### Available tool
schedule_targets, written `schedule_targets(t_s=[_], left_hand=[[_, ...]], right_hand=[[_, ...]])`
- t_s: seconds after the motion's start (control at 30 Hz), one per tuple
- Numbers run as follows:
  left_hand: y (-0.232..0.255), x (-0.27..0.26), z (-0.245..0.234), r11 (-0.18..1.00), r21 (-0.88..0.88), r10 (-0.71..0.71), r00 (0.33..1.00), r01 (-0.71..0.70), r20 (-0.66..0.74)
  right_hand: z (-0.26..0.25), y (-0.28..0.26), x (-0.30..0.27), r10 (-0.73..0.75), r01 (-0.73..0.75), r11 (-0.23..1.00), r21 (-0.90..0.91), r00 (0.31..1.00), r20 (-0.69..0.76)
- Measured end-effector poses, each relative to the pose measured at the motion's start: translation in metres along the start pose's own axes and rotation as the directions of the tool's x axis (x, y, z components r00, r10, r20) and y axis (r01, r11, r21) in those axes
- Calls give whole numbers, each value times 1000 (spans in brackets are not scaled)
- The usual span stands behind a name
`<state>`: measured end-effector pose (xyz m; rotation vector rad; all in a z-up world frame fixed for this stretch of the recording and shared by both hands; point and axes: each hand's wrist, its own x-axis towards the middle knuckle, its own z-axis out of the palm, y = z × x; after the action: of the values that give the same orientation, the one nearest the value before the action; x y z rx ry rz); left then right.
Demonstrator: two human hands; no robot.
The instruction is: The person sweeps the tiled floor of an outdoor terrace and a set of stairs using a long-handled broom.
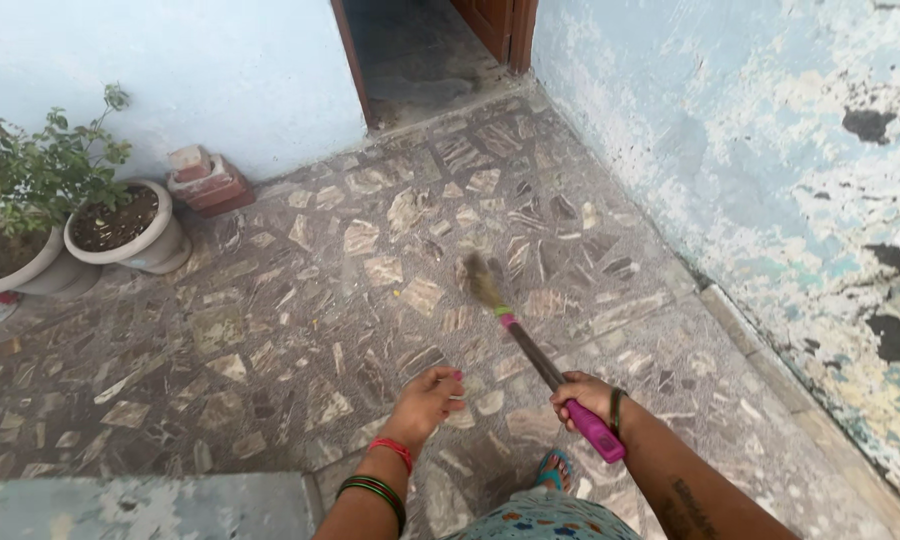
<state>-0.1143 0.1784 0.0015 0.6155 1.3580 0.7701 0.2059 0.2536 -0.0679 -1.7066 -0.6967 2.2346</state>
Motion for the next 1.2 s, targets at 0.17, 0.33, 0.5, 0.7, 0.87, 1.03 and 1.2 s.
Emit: schedule_targets(t_s=[0.17, 0.33, 0.5, 0.7, 0.87, 1.03, 1.2], left_hand=[[25, 18, 48, 998, 70, -2, 1000, 1, 15], [59, 30, 91, 989, 133, -63, 997, 67, -39], [63, 42, 118, 993, 109, -34, 999, 39, -42], [68, 50, 134, 986, 138, -87, 994, 96, -70], [74, 67, 153, 981, 173, -79, 995, 87, -52], [83, 83, 182, 971, 237, -39, 998, 28, 42], [87, 87, 199, 934, 357, -59, 995, 29, 75]], right_hand=[[-38, -36, 4, -75, 70, 993, 98, 996, 49], [-114, -49, 50, -153, 145, 970, 195, 988, 25], [-193, -68, 68, -133, 206, 941, 269, 955, -266], [-222, -93, 41, 18, 102, 940, 327, 939, -345], [-156, -64, 10, 144, -159, 987, -24, 941, -306], [-148, -71, -20, 116, -123, 977, -174, 992, -51], [-167, -89, -32, 72, -72, 997, -7, 997, 24]])
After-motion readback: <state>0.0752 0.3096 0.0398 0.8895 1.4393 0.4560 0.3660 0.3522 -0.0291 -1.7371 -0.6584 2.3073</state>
